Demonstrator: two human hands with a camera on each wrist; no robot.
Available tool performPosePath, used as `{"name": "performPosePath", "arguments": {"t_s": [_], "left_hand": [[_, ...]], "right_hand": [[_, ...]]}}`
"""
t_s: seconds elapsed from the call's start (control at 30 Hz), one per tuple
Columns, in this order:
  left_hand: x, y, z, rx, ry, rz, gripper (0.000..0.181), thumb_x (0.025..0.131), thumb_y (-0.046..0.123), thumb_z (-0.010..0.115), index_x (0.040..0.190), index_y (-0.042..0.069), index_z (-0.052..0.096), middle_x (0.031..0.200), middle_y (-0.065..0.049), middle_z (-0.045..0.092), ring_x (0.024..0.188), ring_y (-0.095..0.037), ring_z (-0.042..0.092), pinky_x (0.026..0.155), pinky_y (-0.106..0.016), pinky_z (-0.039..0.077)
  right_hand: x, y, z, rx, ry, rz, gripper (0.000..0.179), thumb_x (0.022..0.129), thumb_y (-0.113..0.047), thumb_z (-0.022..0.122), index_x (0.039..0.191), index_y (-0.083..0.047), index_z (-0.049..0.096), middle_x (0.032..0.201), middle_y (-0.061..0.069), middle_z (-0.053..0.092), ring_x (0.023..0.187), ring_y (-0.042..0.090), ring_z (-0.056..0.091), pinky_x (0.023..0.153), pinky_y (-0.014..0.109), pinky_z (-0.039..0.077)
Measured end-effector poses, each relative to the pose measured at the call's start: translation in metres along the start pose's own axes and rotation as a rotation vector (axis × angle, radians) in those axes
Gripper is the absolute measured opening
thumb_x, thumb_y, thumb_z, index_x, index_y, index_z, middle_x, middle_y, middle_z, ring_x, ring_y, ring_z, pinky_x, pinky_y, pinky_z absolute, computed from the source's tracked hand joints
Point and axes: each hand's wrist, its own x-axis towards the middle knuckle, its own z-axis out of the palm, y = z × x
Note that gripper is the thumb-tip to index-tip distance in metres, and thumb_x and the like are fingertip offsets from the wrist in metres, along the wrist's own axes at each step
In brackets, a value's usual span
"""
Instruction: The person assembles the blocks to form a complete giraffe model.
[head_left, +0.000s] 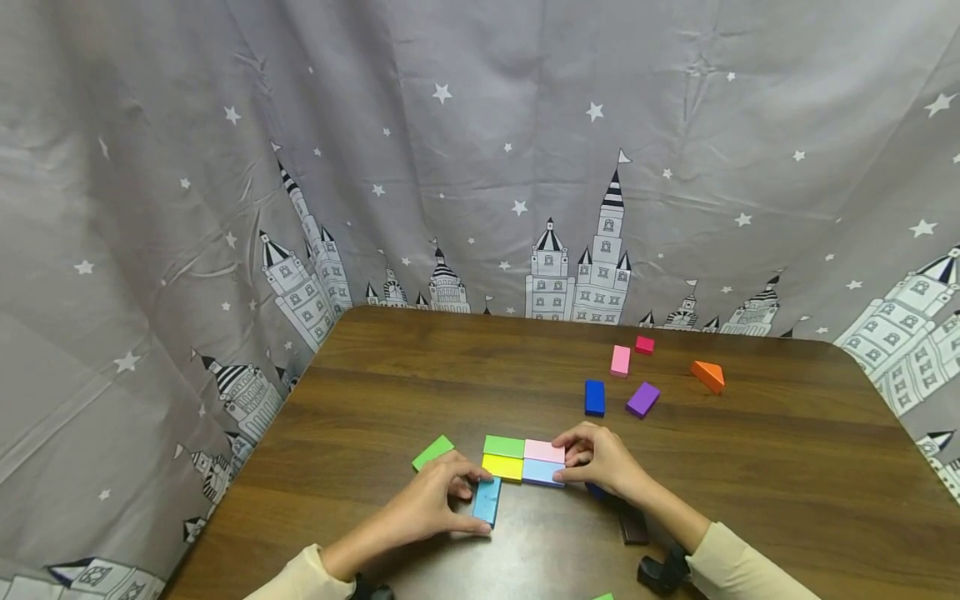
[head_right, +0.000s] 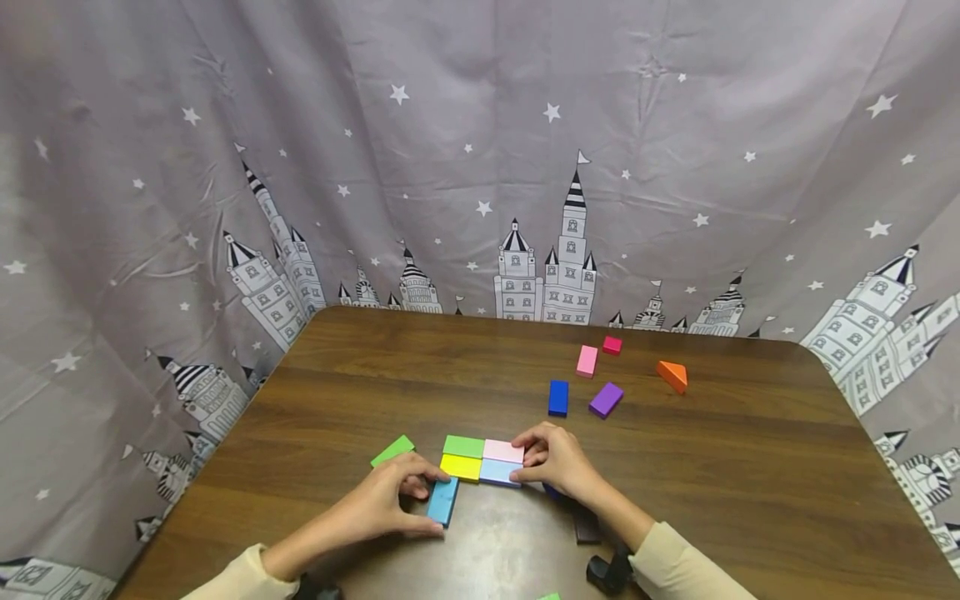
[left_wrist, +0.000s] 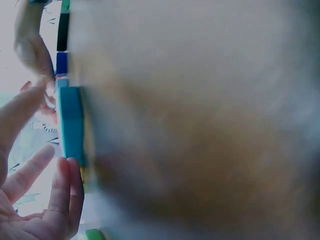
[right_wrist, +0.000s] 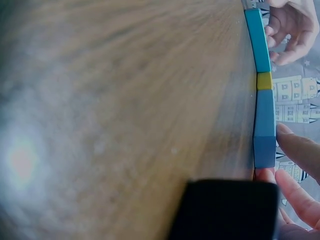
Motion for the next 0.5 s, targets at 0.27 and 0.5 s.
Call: {"name": "performPosePath", "arguments": {"t_s": [0.27, 0.5], "left_hand": [[0.019, 0.000, -0.013, -0.063, 0.066, 0.014, 0.035, 0.089, 0.013, 0.077, 0.121, 0.003, 0.068, 0.110, -0.015, 0.060, 0.094, -0.026, 0.064, 0.081, -0.029, 0.056], [0.035, 0.001, -0.010, -0.034, 0.032, -0.031, 0.041, 0.089, 0.006, 0.076, 0.129, 0.003, 0.065, 0.115, -0.017, 0.055, 0.102, -0.028, 0.061, 0.085, -0.031, 0.055]], "right_hand": [[-0.001, 0.000, 0.000, -0.005, -0.001, -0.013, 0.037, 0.072, -0.002, 0.089, 0.101, 0.010, 0.070, 0.088, 0.014, 0.063, 0.070, 0.010, 0.063, 0.064, 0.020, 0.055], [0.000, 0.001, 0.000, -0.001, -0.003, -0.005, 0.037, 0.072, -0.001, 0.089, 0.101, 0.011, 0.070, 0.089, 0.014, 0.063, 0.070, 0.011, 0.063, 0.064, 0.020, 0.055]]}}
